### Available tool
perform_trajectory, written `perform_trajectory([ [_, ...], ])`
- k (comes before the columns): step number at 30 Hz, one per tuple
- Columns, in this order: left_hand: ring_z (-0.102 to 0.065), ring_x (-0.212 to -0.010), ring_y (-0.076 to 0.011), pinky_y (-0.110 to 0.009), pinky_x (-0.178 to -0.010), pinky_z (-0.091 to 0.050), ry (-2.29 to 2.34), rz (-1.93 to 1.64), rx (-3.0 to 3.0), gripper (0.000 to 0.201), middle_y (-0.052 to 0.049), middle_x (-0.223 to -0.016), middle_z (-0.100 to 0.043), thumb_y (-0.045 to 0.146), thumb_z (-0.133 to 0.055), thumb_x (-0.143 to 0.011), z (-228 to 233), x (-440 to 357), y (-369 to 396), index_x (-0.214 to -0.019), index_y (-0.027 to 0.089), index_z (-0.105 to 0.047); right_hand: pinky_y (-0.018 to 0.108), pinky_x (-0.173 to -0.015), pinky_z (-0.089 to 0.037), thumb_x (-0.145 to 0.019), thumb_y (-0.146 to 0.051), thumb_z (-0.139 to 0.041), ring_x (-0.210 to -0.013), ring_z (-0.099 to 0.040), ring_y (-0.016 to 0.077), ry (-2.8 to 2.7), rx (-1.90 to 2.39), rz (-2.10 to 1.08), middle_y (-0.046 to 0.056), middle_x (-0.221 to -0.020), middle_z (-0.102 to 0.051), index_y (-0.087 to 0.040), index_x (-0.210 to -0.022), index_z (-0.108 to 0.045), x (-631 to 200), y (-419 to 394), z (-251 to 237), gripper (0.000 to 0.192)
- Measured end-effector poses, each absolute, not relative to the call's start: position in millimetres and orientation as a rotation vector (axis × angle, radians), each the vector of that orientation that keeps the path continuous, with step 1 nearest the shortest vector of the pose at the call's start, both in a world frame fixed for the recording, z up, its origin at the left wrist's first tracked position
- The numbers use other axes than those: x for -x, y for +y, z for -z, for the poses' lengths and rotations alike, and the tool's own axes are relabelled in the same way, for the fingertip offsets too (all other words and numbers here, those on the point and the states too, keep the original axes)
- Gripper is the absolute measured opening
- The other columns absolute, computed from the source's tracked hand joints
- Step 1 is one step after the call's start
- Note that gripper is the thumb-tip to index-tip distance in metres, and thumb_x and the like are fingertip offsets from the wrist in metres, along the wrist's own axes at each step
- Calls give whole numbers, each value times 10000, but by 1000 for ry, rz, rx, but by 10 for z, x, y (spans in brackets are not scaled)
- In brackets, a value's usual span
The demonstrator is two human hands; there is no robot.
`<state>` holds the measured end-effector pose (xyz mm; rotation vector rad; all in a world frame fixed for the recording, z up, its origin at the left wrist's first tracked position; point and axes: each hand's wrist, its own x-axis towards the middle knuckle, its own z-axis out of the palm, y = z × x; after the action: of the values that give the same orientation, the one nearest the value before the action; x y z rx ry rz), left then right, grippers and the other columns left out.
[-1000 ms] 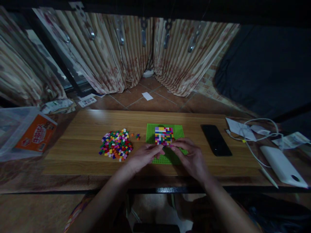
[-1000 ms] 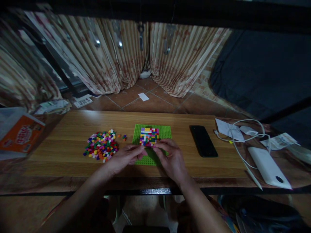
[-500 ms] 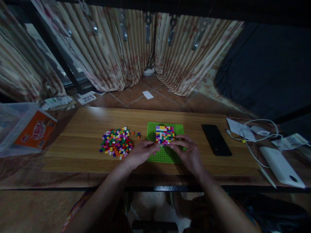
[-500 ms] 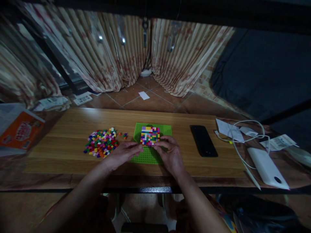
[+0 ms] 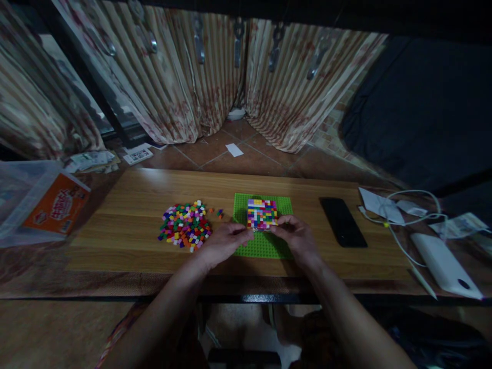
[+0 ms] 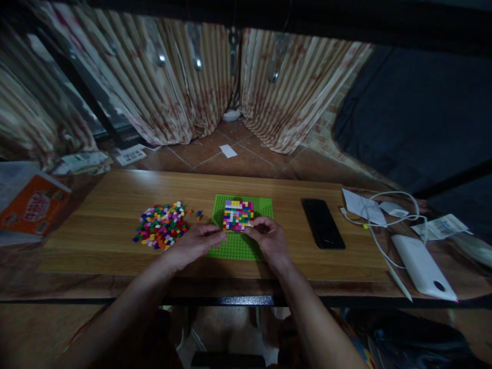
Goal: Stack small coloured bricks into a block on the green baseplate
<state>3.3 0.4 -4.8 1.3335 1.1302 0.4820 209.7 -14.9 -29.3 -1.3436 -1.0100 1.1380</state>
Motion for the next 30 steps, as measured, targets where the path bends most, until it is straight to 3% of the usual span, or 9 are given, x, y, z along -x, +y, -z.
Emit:
perform_trajectory([
  [5, -493, -617, -116, -243, -575, -347, 1140, -482, -1309, 359, -4, -701, -626, 509, -590, -801, 50, -44, -11, -816, 168, -698, 274, -590, -450, -515, -364, -860, -590, -573, 133, -939, 1345, -1185, -35, -651, -652, -219, -688, -607, -2065, -134, 285, 339],
  [10, -409, -512, -71, -224, -498, -303, 1081, -559, -1043, 445, -12, -702, -600, 578, -601, -787, 24, -85, -65, -835, 145, -688, 252, -532, -396, -531, -401, -846, -529, -519, 114, -998, 1406, -1128, -47, -598, -607, -208, -697, -597, -2056, -114, 304, 356],
  [13, -503, -571, -80, -218, -540, -385, 980, -610, -835, 484, -29, -737, -606, 604, -600, -793, -9, -86, -85, -851, 130, -678, 263, -544, -410, -550, -422, -835, -537, -531, 125, -1027, 1438, -1106, -43, -593, -602, -207, -707, -599, -2084, -118, 305, 356],
  [17, -638, -758, -146, -281, -734, -501, 802, -574, -620, 525, -77, -833, -661, 609, -484, -874, -57, -72, -77, -922, 119, -663, 293, -654, -457, -665, -396, -788, -683, -589, 153, -1171, 1410, -856, -3, -735, -635, -208, -732, -640, -2105, -196, 228, 249],
  [21, -655, -806, -156, -284, -787, -505, 717, -577, -527, 530, -96, -885, -685, 593, -419, -912, -36, -79, -61, -952, 116, -646, 317, -744, -494, -828, -316, -674, -850, -615, 173, -1564, 1221, -730, 32, -917, -644, -235, -846, -689, -1999, -353, 78, 85],
  [25, -633, -757, -129, -267, -772, -497, 656, -589, -503, 518, -84, -913, -683, 588, -409, -918, -6, -98, -77, -988, 128, -635, 341, -810, -516, -872, -237, -634, -955, -608, 178, -1879, 1113, -660, 40, -1008, -630, -273, -1024, -685, -1848, -454, 25, 164],
  [30, -632, -788, -128, -262, -784, -481, 577, -562, -537, 513, -82, -971, -678, 591, -453, -899, -37, -110, -116, -1089, 144, -618, 373, -870, -514, -881, -191, -616, -1034, -587, 194, -2002, 1079, -468, 51, -1079, -629, -265, -1053, -668, -1793, -463, 120, 194],
])
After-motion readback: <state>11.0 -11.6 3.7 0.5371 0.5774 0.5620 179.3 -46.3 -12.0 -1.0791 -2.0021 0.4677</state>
